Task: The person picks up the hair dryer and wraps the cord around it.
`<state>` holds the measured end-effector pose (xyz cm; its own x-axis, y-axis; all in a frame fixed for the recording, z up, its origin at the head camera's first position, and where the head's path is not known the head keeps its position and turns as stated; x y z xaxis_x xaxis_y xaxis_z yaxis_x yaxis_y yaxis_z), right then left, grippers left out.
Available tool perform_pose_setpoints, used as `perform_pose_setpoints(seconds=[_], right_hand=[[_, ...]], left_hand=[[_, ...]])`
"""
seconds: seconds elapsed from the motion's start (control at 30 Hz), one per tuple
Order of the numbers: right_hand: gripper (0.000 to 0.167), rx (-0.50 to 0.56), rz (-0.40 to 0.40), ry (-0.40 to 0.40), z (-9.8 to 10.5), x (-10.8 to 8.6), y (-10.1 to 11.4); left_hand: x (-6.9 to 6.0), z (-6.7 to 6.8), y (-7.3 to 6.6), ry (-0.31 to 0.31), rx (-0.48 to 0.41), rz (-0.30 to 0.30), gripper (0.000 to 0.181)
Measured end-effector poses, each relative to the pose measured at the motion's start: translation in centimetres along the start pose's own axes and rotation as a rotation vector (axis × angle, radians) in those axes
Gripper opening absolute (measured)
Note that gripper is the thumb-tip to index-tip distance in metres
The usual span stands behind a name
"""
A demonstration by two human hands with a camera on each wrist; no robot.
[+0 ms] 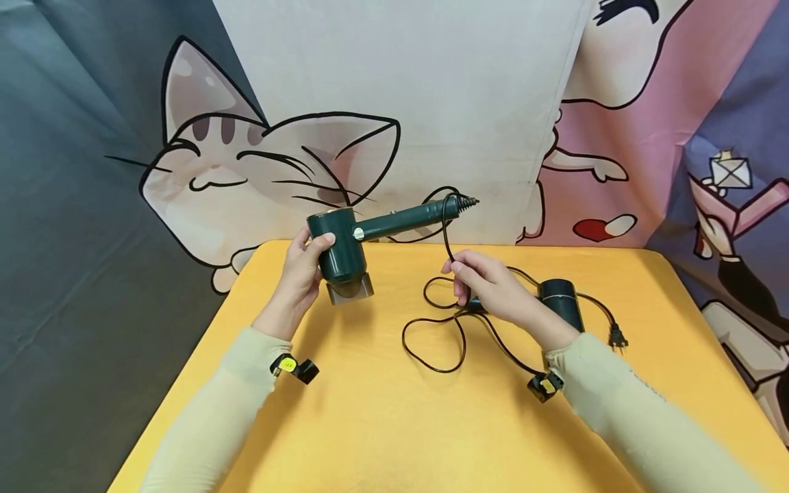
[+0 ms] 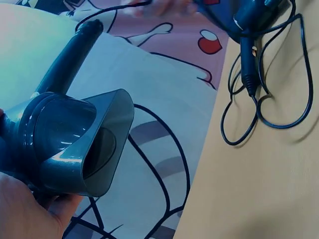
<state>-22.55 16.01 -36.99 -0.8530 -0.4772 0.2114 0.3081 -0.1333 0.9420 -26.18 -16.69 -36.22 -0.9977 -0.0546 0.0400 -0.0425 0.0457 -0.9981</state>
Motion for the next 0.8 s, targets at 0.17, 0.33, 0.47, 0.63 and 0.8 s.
perform_pose_setpoints(seconds=[0.17, 0.33, 0.47, 0.63, 0.8], right_hand=[[0.033, 0.132, -0.062, -0.006, -0.1, -0.8, -1.8], [0.037, 0.191, -0.131, -0.015, 0.3, -1.2, -3.4], [0.041, 0.283, -0.173, -0.006, 0.6, -1.2, -4.5], [0.033, 0.363, -0.185, -0.002, 1.3, -1.2, -5.2], [0.027, 0.28, -0.232, -0.056, 2.9, -1.0, -5.6]], left_hand=[[-0.3, 0.2, -0.4, 0.013, -0.009, -0.009, 0.059], [-0.4, 0.2, -0.5, 0.045, -0.025, 0.008, 0.06], [-0.5, 0.1, -0.5, 0.082, -0.042, 0.015, 0.063], [-0.5, -0.1, -0.6, 0.142, -0.035, -0.007, 0.067], [-0.5, 0.1, -0.6, 0.193, 0.011, -0.017, 0.073]])
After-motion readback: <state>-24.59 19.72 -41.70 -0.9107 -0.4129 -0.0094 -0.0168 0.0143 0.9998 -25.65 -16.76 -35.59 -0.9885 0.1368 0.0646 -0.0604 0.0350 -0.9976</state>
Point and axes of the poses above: each hand's wrist, its own x-axis towards the middle knuckle, its own z-axis out of the back of the hand, y = z × x, the point moved 4 cm from there along x, towards the middle knuckle, and after that the axes turned 8 degrees about x, right-handed, at the moved point
